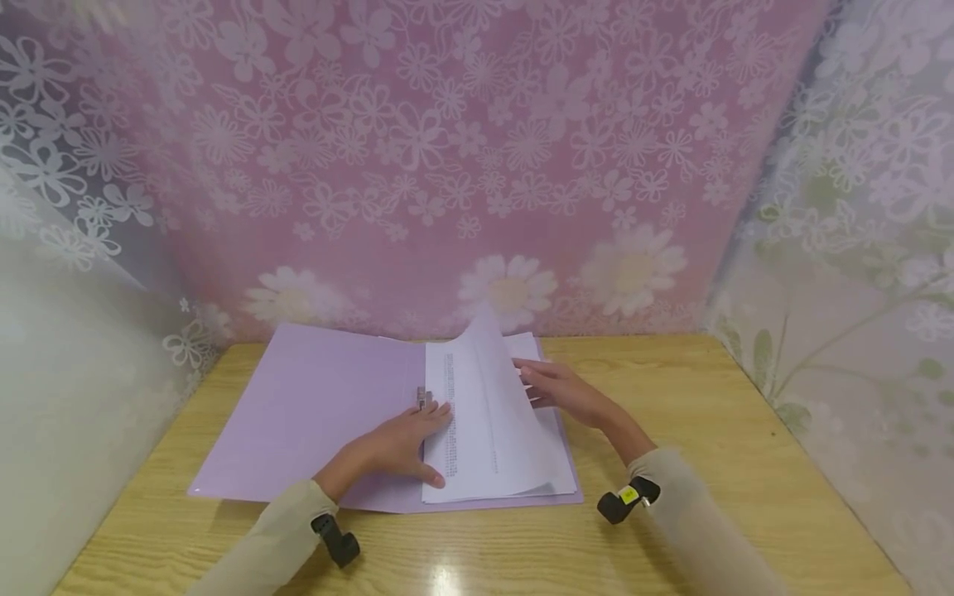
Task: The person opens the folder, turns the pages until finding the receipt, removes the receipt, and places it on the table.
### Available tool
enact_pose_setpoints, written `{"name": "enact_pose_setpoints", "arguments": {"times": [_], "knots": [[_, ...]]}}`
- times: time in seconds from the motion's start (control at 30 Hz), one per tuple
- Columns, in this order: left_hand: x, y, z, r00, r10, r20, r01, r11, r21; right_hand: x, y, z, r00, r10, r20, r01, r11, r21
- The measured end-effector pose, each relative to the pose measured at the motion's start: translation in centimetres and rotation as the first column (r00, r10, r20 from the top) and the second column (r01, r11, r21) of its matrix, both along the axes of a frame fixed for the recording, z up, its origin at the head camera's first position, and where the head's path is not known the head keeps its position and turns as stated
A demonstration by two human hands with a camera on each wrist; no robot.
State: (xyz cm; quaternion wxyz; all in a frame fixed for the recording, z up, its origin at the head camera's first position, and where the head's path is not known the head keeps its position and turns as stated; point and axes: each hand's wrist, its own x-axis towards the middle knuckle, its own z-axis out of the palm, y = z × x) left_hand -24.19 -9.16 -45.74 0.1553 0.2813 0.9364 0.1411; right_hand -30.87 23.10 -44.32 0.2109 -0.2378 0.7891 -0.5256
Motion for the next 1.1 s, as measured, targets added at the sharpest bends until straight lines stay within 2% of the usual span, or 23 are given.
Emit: {"name": "enact_pose_setpoints", "arguments": {"times": [0.1,0.17,0.23,0.3,0.37,0.4,0.43,0.53,0.57,0.6,0.67,0.73,0.83,0.9,1.03,1.1], "knots": [[-0.2,-0.1,0.1,0.999,0.028,0.047,-0.031,0.997,0.067,0.5,-0.6,-0.2,1.000,0.014,0.005,-0.014,1.000,-0.018],[-0.5,-0.1,0.3,0.994,0.061,0.091,-0.074,0.987,0.141,0.8,-1.0,-0.2,1.000,0.028,-0.009,-0.028,0.999,-0.018],[-0.7,0.0,0.6,0.988,0.083,0.130,-0.112,0.963,0.244,1.1,-1.5,-0.3,0.998,0.054,-0.028,-0.054,0.998,-0.017],[-0.9,0.0,0.9,0.983,0.097,0.154,-0.146,0.926,0.349,1.4,-2.0,-0.5,0.996,0.078,-0.041,-0.079,0.997,-0.023],[-1.0,0.1,1.2,0.975,0.115,0.189,-0.191,0.869,0.456,1.5,-2.5,-0.7,0.994,0.099,-0.047,-0.101,0.994,-0.039],[-1.0,0.2,1.4,0.969,0.121,0.215,-0.218,0.830,0.513,1.6,-2.8,-0.8,0.994,0.102,-0.047,-0.104,0.994,-0.042],[-1.0,0.3,1.5,0.961,0.134,0.243,-0.252,0.788,0.562,1.7,-3.1,-0.8,0.993,0.106,-0.045,-0.108,0.993,-0.043],[-1.1,0.5,1.9,0.930,0.165,0.327,-0.354,0.643,0.680,2.1,-3.9,-0.8,0.990,0.125,-0.058,-0.127,0.991,-0.046],[-1.1,0.6,2.1,0.923,0.164,0.347,-0.373,0.594,0.713,2.2,-4.2,-0.8,0.988,0.136,-0.070,-0.140,0.989,-0.048],[-1.1,0.7,2.2,0.920,0.167,0.354,-0.385,0.557,0.736,2.3,-4.5,-0.7,0.986,0.146,-0.076,-0.150,0.987,-0.050],[-1.1,0.8,2.5,0.913,0.177,0.368,-0.406,0.499,0.766,2.6,-5.1,-0.6,0.981,0.170,-0.094,-0.175,0.983,-0.055],[-1.0,0.9,2.6,0.907,0.184,0.380,-0.421,0.460,0.782,2.8,-5.6,-0.5,0.977,0.185,-0.110,-0.192,0.980,-0.053],[-0.8,0.8,2.8,0.892,0.217,0.396,-0.452,0.418,0.788,3.0,-6.2,-0.4,0.970,0.198,-0.138,-0.206,0.977,-0.046],[-0.7,0.6,2.9,0.881,0.253,0.400,-0.472,0.400,0.786,3.2,-6.5,-0.4,0.966,0.202,-0.161,-0.211,0.977,-0.036],[-0.6,-0.2,3.1,0.850,0.331,0.410,-0.518,0.380,0.766,3.4,-6.9,-0.6,0.956,0.201,-0.213,-0.205,0.979,0.003],[-0.7,-0.8,3.2,0.836,0.365,0.411,-0.536,0.381,0.753,3.6,-7.1,-0.7,0.952,0.203,-0.229,-0.203,0.979,0.027]]}}
